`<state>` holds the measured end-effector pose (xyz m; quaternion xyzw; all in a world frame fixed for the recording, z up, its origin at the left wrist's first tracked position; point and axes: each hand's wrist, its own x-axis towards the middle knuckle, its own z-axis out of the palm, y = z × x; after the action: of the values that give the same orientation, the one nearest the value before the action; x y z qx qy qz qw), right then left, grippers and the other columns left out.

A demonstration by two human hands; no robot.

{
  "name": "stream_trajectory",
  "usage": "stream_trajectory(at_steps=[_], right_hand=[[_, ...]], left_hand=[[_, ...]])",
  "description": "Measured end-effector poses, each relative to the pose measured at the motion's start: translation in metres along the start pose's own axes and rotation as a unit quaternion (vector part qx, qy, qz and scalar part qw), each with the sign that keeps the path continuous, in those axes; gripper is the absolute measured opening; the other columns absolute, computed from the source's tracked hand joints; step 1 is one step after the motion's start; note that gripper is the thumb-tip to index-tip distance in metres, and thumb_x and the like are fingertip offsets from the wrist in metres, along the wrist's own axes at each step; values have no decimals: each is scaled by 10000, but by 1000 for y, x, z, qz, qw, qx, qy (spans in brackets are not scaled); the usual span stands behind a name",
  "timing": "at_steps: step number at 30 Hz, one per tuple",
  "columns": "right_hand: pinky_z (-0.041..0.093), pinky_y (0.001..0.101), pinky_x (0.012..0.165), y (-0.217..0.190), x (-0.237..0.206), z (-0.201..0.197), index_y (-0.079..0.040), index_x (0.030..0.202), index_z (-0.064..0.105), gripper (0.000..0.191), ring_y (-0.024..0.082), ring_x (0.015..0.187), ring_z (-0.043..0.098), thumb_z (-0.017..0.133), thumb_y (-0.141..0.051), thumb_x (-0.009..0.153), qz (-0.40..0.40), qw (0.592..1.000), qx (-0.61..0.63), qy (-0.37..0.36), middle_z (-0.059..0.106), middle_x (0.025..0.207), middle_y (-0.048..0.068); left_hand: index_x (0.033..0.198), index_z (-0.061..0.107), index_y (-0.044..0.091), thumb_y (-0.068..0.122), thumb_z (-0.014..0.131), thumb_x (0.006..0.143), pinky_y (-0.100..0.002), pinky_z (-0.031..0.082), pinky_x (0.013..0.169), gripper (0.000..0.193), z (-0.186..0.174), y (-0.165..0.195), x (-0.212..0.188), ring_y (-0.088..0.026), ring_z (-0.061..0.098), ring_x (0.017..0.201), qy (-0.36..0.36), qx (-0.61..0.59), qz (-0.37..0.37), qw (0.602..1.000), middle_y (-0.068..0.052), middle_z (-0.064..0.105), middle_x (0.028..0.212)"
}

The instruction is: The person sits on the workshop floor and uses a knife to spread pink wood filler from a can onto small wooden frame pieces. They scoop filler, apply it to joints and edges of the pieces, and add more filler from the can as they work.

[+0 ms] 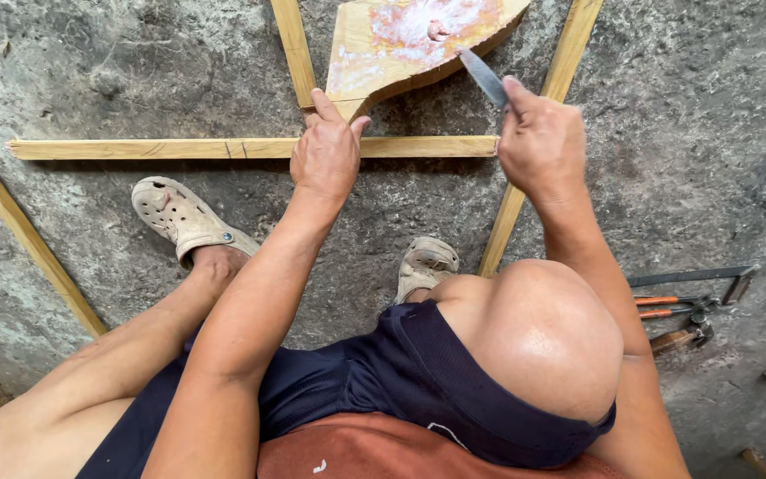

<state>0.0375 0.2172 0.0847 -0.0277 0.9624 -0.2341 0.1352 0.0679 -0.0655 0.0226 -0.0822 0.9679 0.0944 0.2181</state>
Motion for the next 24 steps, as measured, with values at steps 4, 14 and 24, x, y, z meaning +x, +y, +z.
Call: stream_trajectory(at_steps=[4,14,24], right_hand=[[578,366,588,2,3,0,-116,1268,771,254,246,644,703,629,-124,1057,-3,998,57,23,760,861,160],[586,320,717,-23,-36,20,-38,1255,743,272,160,766,730,632,-65,1008,54,970,226,71,758,897,179],[546,251,753,-7,-67,16,33,1345,704,312,88,806,654,606,-2,1050,29,951,270,149,740,967,92]], left_hand=[[1441,338,-135,527,659,977,-474,597,610,870,6,-6,-3,-412,730,760,19,-6,10,1000,-282,682,973],[1437,407,-69,453,748,918,-545,569,726,811,-2,-21,-5,-474,697,901,-24,-113,-23,993,-316,676,1037],[1242,617,24,429,810,797,-467,525,967,632,-31,-39,-6,-400,668,1130,-38,-368,2,929,-240,710,1171]])
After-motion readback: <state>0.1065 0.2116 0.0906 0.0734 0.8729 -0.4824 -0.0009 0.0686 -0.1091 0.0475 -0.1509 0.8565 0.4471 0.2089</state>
